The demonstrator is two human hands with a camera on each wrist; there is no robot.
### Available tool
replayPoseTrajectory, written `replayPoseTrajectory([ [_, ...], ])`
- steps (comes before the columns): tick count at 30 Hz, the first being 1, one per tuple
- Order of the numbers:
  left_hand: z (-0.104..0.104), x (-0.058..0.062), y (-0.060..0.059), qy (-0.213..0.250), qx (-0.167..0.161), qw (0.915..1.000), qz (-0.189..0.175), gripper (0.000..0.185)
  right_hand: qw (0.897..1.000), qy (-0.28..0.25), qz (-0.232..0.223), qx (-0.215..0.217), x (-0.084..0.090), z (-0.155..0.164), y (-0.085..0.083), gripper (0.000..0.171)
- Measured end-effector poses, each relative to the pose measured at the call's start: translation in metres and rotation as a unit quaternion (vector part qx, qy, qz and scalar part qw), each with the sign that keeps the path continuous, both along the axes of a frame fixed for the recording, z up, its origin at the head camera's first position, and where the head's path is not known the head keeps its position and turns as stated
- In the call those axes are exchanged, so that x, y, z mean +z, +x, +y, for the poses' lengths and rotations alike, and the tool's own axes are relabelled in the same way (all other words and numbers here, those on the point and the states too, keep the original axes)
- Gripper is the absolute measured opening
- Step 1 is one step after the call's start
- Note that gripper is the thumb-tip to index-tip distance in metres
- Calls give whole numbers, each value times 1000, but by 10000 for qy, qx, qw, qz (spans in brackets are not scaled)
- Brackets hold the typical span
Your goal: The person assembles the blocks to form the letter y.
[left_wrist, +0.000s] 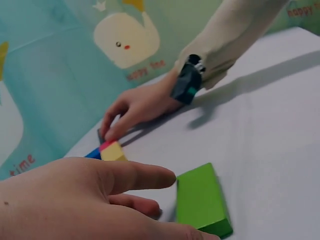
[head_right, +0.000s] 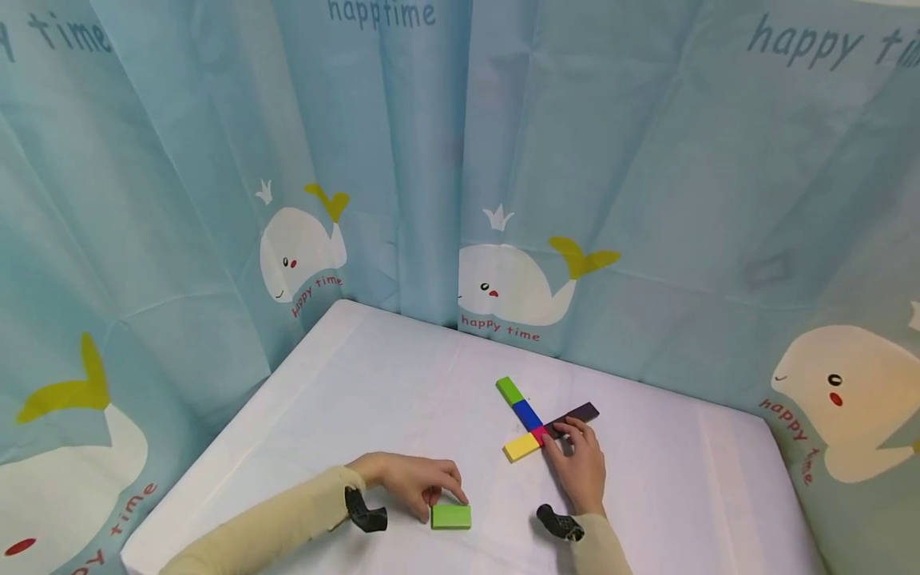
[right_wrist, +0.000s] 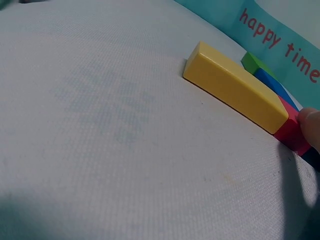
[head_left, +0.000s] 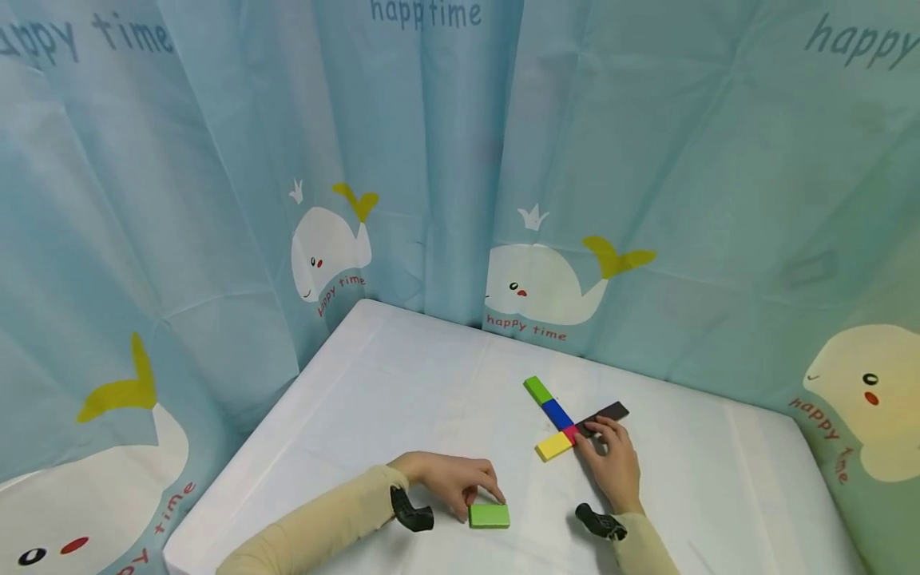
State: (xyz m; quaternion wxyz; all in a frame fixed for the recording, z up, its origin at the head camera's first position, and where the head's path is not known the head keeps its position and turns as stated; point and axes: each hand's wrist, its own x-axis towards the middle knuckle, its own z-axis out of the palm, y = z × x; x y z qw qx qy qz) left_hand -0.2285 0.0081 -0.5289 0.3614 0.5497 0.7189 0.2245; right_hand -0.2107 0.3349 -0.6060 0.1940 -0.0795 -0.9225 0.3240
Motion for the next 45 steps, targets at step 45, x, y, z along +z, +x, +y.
replayPoseTrajectory([
  [45,37,-26,-40,691,1306,9845,943,39,10000,32,73,21,-7,3,-1,37],
])
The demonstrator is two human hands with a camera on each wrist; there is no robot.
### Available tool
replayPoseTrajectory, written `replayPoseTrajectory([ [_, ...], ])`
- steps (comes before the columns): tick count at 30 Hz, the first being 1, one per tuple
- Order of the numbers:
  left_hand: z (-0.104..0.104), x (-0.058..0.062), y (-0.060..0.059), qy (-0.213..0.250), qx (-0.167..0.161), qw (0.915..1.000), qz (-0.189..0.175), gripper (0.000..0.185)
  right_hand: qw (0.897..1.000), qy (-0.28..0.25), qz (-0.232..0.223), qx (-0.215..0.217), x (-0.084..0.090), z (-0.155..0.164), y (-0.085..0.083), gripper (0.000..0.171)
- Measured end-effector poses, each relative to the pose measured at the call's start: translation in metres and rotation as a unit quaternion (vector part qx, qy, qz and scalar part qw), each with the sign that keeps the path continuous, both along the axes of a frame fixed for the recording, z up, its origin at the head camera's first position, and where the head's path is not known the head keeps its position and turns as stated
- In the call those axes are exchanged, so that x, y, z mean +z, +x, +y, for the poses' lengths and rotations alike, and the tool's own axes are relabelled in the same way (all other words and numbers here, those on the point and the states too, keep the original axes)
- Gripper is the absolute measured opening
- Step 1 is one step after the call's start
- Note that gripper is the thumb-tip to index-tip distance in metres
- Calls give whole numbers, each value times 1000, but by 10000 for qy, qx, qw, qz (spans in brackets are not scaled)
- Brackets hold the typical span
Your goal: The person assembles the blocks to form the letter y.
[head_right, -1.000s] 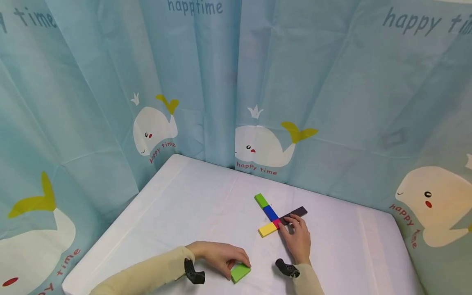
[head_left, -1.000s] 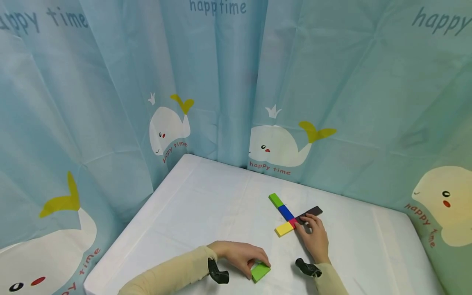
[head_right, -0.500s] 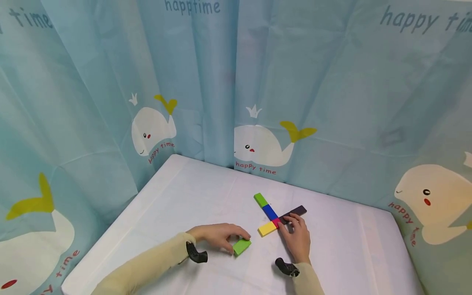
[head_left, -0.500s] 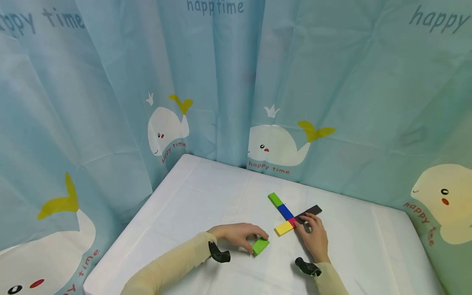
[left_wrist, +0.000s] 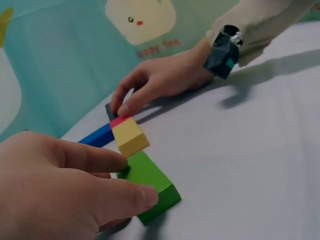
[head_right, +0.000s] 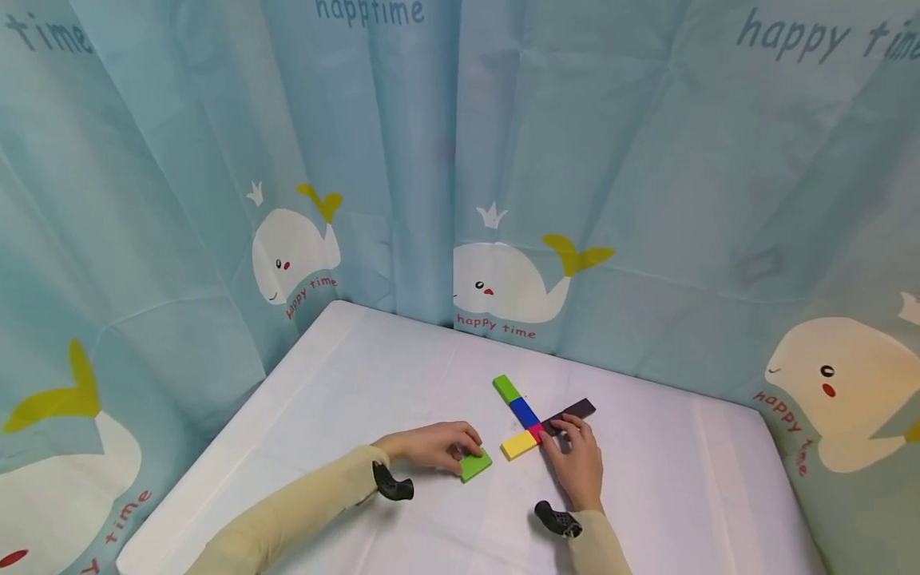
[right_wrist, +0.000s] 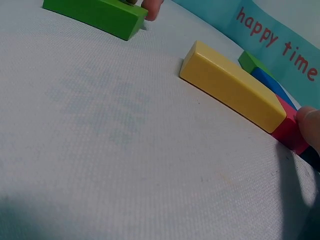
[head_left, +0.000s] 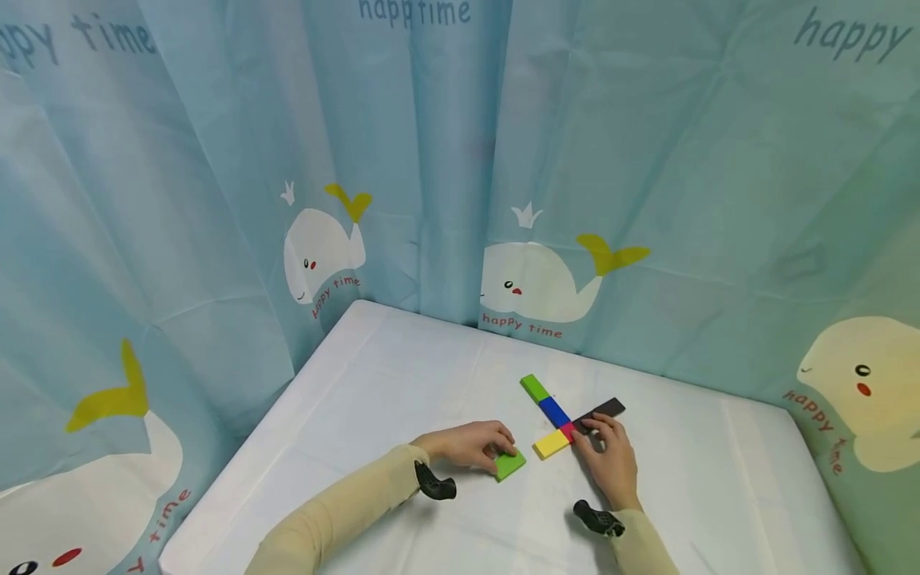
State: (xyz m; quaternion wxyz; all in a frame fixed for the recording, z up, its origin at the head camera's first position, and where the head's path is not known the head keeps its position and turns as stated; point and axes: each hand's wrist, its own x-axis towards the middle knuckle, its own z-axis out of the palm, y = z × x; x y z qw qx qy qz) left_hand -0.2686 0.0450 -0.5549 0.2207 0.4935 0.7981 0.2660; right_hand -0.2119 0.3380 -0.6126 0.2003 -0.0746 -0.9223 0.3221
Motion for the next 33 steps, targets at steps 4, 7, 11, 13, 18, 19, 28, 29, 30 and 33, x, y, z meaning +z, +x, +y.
replayPoseTrajectory([
  [4,4,-1,-1,-29,-9,10000,-2,37,10000,-2,-48,-11,0,1,-1,37],
  [7,6,-3,-3,-58,-73,9999,-83,39,10000,-10,-38,1,0,1,0,38],
  [11,9,-4,-5,-98,-123,9998,-85,43,10000,-17,8,28,1,1,0,38],
  [13,10,-5,-5,-105,-120,9998,-99,44,10000,-23,15,34,1,2,0,38],
  [18,12,-6,-7,-61,-109,9998,-175,44,10000,4,-14,9,0,1,-1,38],
  [19,13,-7,-8,-50,-113,9998,-171,45,10000,14,-14,4,0,1,-1,38],
  [28,15,-8,-9,-49,-110,9999,-111,45,10000,9,17,8,2,0,1,37],
  [29,16,-8,-9,-49,-102,9999,-92,45,10000,11,15,10,3,0,1,37],
  [30,16,-8,-9,-45,-105,9999,-60,45,10000,11,14,11,3,0,1,37],
  [33,18,-8,-9,-62,-107,9999,18,44,10000,10,6,16,3,0,1,38],
])
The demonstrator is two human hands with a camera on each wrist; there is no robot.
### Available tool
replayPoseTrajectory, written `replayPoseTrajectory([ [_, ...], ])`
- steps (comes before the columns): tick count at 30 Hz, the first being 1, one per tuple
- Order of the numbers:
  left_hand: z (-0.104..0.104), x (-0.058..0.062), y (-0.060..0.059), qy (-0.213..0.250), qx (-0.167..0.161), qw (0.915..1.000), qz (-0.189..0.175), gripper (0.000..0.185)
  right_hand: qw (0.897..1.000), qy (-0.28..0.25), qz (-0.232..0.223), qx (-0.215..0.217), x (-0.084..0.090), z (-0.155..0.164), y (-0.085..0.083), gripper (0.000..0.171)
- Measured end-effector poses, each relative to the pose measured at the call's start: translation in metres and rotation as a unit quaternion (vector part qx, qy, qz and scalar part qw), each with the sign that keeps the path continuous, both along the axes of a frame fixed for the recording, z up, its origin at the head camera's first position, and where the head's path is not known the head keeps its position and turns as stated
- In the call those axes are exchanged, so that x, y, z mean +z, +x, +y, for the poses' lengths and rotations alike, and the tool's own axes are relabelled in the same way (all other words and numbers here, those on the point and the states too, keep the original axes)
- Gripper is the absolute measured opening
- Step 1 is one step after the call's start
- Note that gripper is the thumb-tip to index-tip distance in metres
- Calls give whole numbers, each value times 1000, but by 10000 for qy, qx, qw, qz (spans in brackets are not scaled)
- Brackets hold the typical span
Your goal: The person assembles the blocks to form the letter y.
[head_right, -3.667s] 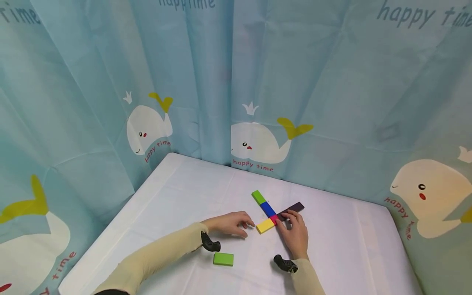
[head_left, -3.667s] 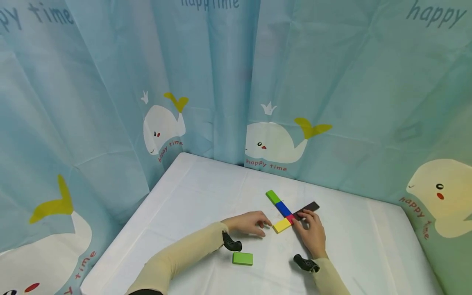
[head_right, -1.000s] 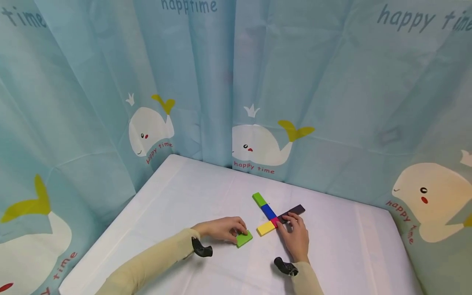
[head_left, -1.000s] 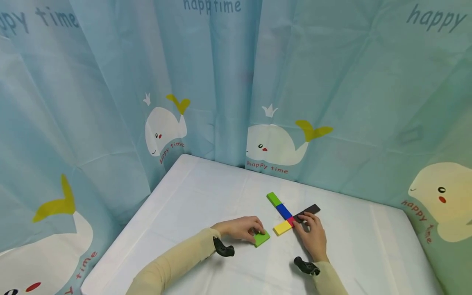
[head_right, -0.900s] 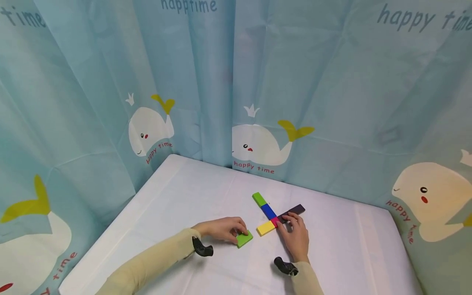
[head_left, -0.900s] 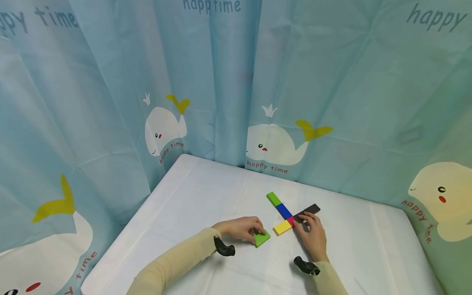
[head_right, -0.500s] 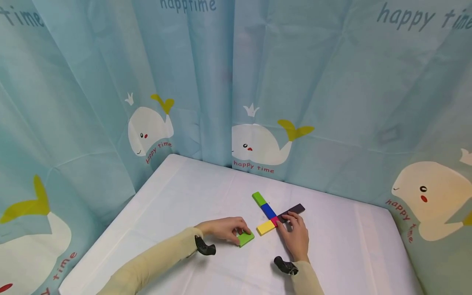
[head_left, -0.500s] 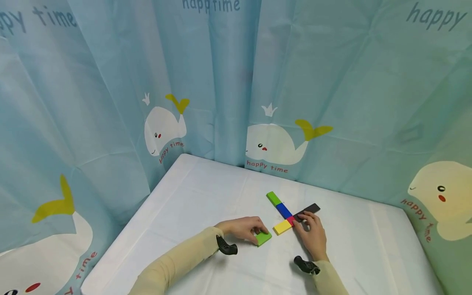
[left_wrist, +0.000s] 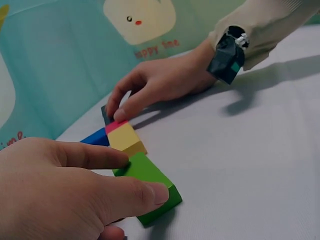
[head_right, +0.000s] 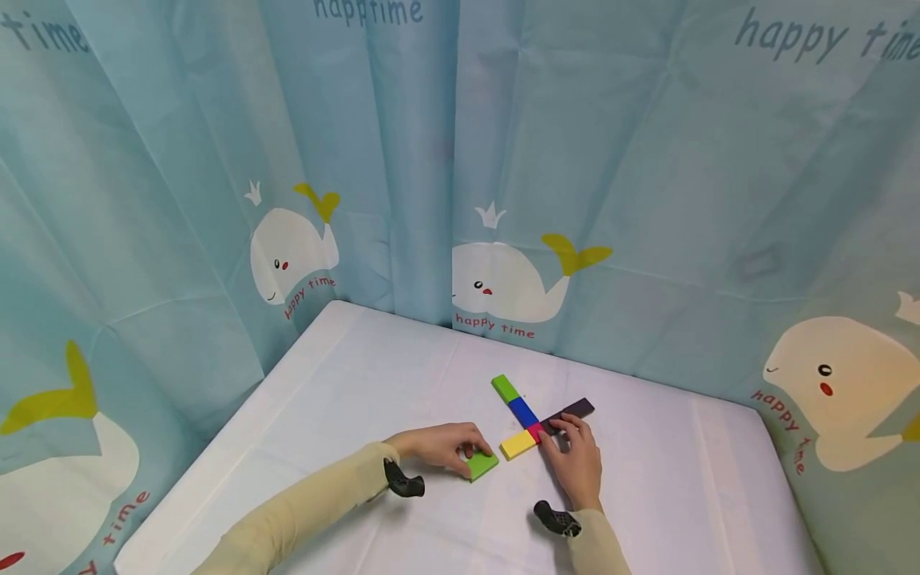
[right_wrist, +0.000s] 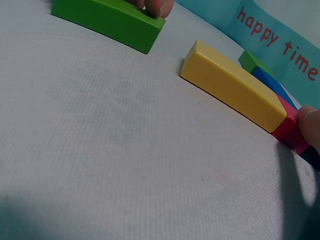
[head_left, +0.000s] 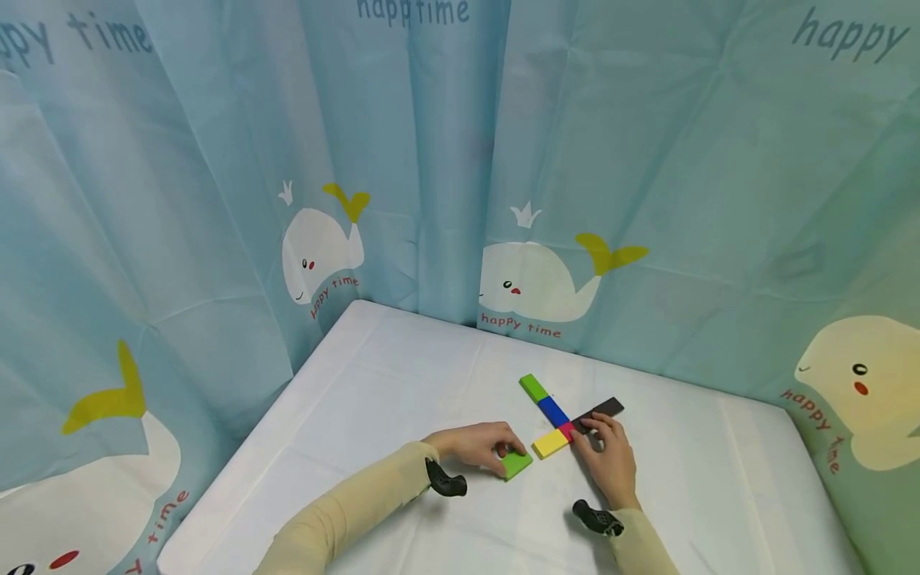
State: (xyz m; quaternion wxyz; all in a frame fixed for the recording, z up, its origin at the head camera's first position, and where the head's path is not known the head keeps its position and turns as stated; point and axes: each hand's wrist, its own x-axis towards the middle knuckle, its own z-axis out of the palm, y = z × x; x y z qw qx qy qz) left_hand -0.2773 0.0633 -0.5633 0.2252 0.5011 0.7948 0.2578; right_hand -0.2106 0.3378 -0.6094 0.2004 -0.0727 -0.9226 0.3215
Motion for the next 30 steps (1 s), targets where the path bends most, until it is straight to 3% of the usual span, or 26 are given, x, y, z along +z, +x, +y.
replayPoseTrajectory([
  [30,16,6,-1,-106,263,9996,-39,45,10000,-11,70,59,-1,0,0,38],
])
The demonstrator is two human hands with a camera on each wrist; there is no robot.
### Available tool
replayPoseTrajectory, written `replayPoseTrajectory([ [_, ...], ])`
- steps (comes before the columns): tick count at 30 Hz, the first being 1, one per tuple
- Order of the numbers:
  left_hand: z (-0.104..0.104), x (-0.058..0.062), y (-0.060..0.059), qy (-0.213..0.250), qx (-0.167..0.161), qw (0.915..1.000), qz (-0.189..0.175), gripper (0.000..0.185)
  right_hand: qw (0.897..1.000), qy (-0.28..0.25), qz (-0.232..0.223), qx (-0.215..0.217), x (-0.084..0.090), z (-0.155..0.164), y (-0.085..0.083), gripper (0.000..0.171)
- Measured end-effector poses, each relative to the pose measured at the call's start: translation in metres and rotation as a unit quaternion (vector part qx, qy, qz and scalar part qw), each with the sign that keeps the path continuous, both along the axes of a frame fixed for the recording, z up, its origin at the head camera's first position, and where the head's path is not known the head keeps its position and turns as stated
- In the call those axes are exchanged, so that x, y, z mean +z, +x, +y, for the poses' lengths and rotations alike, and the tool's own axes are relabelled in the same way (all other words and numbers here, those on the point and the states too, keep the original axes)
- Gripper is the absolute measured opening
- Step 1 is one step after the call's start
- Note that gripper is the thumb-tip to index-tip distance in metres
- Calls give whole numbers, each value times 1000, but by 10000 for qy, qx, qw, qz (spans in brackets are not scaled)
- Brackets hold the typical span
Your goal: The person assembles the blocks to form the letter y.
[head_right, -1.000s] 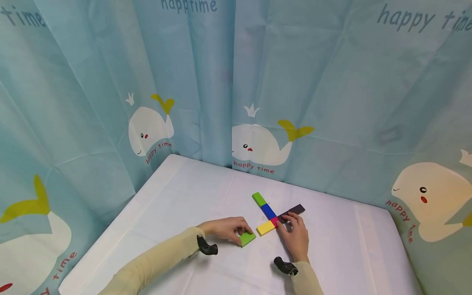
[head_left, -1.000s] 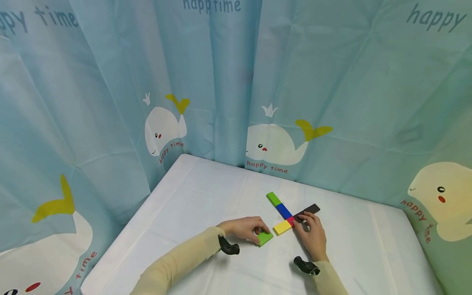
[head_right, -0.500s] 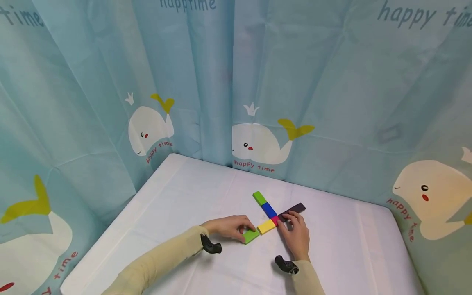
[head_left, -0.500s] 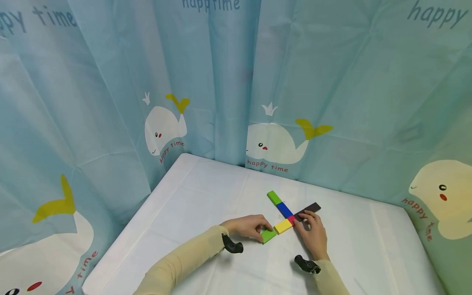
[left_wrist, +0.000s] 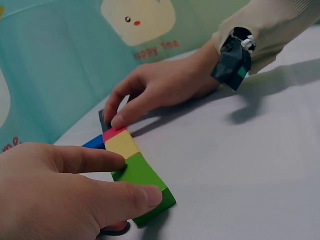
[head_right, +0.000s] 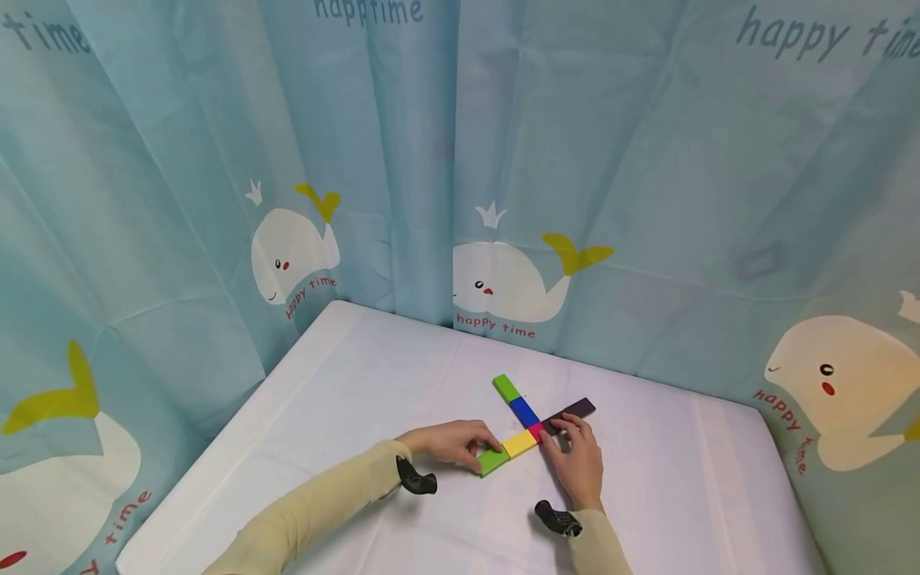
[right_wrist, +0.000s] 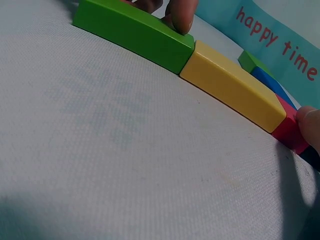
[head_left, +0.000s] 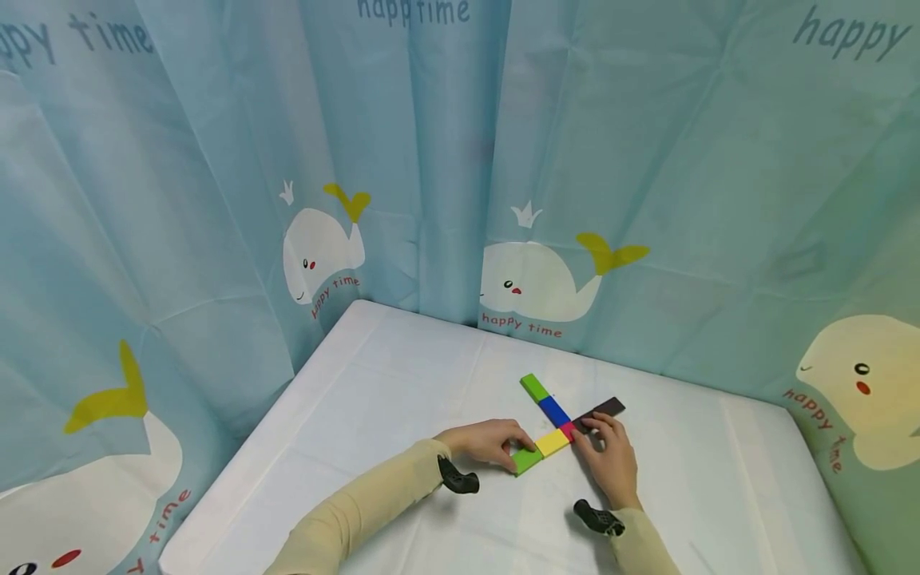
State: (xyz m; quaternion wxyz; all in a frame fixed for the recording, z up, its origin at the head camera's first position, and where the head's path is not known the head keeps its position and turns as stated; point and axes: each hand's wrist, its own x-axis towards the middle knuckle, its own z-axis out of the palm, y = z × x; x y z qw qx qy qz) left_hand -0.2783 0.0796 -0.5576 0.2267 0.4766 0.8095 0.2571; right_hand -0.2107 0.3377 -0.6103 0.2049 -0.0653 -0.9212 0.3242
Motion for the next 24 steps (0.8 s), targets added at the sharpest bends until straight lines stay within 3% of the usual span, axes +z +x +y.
replayPoseTrajectory([
  [24,1,-4,1,-40,146,9997,-182,45,9999,-35,-123,-61,-1,1,-1,37],
])
